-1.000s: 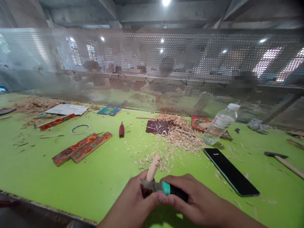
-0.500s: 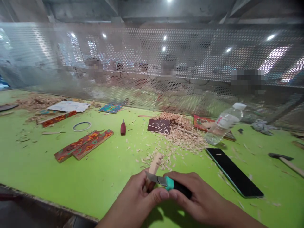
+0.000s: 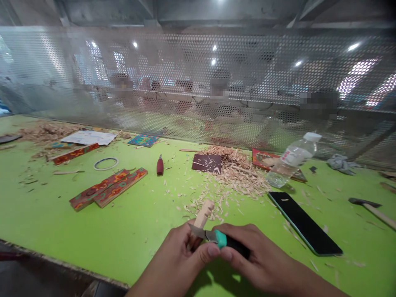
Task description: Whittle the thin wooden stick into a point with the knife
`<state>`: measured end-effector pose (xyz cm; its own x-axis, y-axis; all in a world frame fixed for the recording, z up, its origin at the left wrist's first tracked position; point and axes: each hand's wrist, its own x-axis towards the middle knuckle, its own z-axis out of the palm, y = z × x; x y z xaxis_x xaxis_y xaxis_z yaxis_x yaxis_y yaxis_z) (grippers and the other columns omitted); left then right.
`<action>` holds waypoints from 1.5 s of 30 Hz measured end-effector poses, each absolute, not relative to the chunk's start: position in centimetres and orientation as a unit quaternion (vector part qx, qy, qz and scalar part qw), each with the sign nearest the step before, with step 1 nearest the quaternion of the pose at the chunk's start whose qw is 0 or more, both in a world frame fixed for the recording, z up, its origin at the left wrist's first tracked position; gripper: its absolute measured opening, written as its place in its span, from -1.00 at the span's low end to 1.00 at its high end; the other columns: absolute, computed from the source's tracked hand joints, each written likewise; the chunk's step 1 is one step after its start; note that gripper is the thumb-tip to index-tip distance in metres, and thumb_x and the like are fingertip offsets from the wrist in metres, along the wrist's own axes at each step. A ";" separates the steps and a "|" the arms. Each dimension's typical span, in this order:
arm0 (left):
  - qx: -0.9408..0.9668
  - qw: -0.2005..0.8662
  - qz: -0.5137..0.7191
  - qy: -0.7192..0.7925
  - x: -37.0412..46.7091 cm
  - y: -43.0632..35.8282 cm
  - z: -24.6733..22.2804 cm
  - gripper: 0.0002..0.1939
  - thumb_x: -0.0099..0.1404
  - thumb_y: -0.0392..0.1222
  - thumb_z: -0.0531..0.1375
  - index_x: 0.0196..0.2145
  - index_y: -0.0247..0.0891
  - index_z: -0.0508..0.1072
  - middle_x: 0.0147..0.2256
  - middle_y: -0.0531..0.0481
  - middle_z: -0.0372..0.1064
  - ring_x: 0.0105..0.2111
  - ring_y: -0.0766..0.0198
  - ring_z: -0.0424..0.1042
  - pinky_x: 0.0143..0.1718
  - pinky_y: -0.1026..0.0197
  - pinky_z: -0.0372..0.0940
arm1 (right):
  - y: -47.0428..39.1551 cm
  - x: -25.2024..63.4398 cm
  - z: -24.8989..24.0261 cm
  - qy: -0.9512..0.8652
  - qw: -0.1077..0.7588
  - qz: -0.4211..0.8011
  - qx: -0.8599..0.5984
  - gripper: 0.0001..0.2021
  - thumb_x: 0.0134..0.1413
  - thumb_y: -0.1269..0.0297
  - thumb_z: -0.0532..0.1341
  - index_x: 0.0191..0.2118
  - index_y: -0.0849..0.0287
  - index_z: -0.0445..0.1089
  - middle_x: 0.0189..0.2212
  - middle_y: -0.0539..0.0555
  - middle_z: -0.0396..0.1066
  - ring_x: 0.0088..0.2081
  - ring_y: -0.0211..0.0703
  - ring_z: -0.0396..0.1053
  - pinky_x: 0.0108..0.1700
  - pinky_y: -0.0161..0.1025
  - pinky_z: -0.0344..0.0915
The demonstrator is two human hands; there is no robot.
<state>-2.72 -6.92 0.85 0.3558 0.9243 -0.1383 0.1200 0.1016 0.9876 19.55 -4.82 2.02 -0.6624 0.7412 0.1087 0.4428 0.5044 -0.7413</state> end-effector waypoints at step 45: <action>0.862 0.334 0.192 0.330 1.0 3.0 6.7 -0.55 0.44 0.22 0.13 -0.44 -0.12 0.16 -0.57 0.17 0.07 -0.58 0.30 0.07 -0.53 0.17 -0.13 | -2.0 21.4 1.0 -0.767 0.380 0.281 -0.434 -0.30 0.45 -0.28 -0.14 -0.25 0.17 0.52 -0.46 0.09 0.48 -0.44 -0.08 0.36 -0.38 -0.20 0.29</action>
